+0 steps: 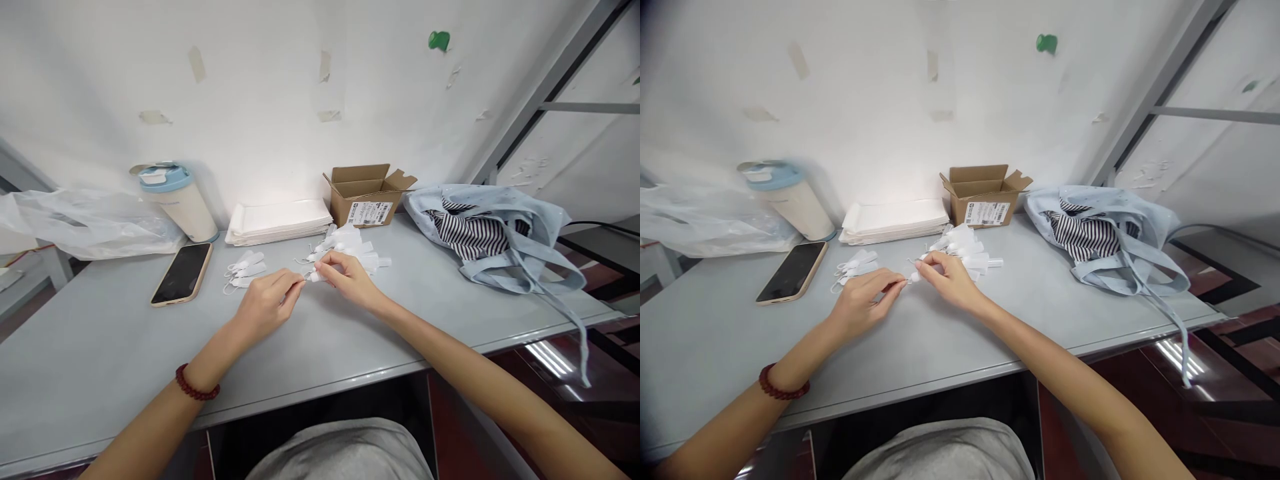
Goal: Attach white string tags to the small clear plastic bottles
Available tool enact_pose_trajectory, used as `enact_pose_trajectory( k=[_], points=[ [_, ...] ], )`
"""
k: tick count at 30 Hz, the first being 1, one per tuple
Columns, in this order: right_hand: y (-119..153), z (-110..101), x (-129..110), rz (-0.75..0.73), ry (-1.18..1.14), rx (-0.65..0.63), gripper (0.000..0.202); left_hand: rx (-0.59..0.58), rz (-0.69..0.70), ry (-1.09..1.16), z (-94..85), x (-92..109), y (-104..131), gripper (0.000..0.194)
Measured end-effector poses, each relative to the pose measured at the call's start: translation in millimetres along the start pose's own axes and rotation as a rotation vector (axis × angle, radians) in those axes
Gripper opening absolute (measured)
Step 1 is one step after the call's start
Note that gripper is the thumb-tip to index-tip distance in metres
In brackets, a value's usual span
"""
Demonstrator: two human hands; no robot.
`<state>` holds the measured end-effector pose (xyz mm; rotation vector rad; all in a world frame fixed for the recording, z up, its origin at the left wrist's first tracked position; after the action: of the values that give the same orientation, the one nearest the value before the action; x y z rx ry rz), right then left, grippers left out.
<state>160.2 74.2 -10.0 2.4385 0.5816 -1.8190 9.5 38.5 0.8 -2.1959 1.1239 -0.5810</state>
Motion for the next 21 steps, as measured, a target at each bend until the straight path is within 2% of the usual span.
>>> enact_pose_trajectory(
  k=[3,7,9,10,11,13,16,19,21],
  points=[
    [0.1,8.3,5.3,-0.024,0.104,-0.016,0.028,-0.079,-0.035,-0.098,-6.3,-16.4,-1.8,0.018],
    [-0.9,16.2,13.8,-0.102,0.340,0.020,0.057,-0.003,-0.159,-0.172,-38.4,-55.0,2.8,0.017],
    [-2.0,15.6,13.7,-0.203,0.516,0.072,0.053,0.031,-0.238,-0.207,-55.8,-74.5,9.3,0.017],
    [-2.8,15.2,13.6,-0.246,0.614,0.084,0.048,-0.011,-0.286,-0.203,-60.7,-83.2,12.8,0.015],
    [-3.8,14.8,13.9,-0.272,0.709,0.086,0.043,0.002,-0.333,-0.195,-67.2,-90.1,16.1,0.015],
    [-6.1,13.8,15.6,-0.271,0.856,0.066,0.036,-0.102,-0.462,-0.149,-70.7,-100.8,21.9,0.016],
    [-8.2,13.5,18.0,-0.212,0.979,0.022,0.035,-0.293,-0.617,-0.102,-66.9,-106.4,27.6,0.019],
    [-8.1,15.2,20.4,-0.161,1.058,-0.020,0.033,-0.455,-0.722,-0.080,-58.4,-109.6,33.8,0.024],
    [-8.0,16.1,22.2,-0.144,1.088,-0.040,0.032,-0.508,-0.758,-0.085,-54.7,-113.5,38.6,0.025]
  ],
)
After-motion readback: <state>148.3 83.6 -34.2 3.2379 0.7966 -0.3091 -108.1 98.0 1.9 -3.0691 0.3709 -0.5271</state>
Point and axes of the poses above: each hand's wrist, its own y-axis away from the middle knuckle, its own z-axis out of the palm, x = y × z, the point moved 5 cm from there along -y, towards the middle knuckle, and after that the axes turned 7 degrees about z, right-handed, at the moved point
